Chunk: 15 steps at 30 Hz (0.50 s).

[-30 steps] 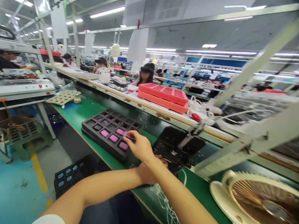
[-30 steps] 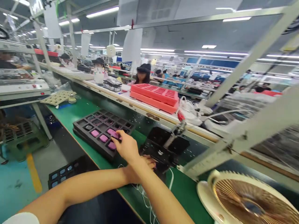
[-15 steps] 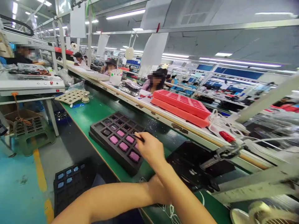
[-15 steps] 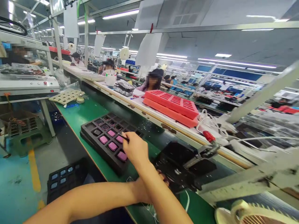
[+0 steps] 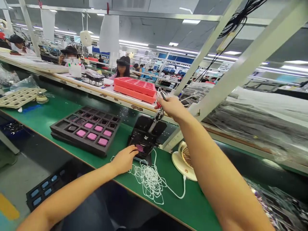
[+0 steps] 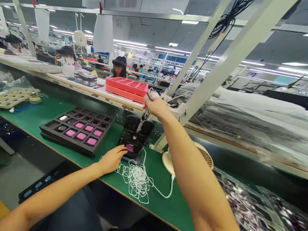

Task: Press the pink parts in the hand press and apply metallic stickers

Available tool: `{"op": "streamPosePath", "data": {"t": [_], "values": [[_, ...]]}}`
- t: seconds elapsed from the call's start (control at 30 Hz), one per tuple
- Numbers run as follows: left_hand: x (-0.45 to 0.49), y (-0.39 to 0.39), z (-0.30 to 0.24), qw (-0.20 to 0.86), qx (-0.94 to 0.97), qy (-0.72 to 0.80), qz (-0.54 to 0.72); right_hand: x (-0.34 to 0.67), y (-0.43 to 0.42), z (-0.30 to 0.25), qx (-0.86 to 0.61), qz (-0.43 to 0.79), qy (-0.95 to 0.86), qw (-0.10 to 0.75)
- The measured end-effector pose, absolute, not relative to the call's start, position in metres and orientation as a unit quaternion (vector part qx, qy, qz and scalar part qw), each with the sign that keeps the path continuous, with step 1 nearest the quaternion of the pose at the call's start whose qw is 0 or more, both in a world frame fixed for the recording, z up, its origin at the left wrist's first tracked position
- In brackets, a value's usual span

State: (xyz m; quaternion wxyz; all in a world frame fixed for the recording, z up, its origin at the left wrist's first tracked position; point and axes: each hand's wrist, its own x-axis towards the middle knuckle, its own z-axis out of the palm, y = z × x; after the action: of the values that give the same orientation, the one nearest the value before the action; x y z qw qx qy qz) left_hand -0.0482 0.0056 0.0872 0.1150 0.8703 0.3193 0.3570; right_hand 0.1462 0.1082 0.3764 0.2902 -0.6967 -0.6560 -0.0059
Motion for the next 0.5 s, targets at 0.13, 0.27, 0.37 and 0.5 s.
{"op": "streamPosePath", "data": {"t": [0.13, 0.27, 0.37, 0.5], "values": [[-0.102, -0.050, 0.093, 0.098, 0.850, 0.333, 0.396, 0.143, 0.083, 0.362, -0.621, -0.030, -0.684, 0.382], [-0.168, -0.056, 0.116, 0.047, 0.817, 0.396, 0.416, 0.147, 0.032, 0.319, -0.449, -0.155, -0.725, 0.499], [-0.221, -0.009, 0.144, 0.003, 0.772, 0.518, 0.367, 0.152, 0.010, 0.273, -0.412, -0.235, -0.720, 0.507], [-0.279, 0.073, 0.172, -0.019, 0.699, 0.652, 0.292, 0.147, -0.003, 0.237, -0.398, -0.248, -0.758, 0.453]]}}
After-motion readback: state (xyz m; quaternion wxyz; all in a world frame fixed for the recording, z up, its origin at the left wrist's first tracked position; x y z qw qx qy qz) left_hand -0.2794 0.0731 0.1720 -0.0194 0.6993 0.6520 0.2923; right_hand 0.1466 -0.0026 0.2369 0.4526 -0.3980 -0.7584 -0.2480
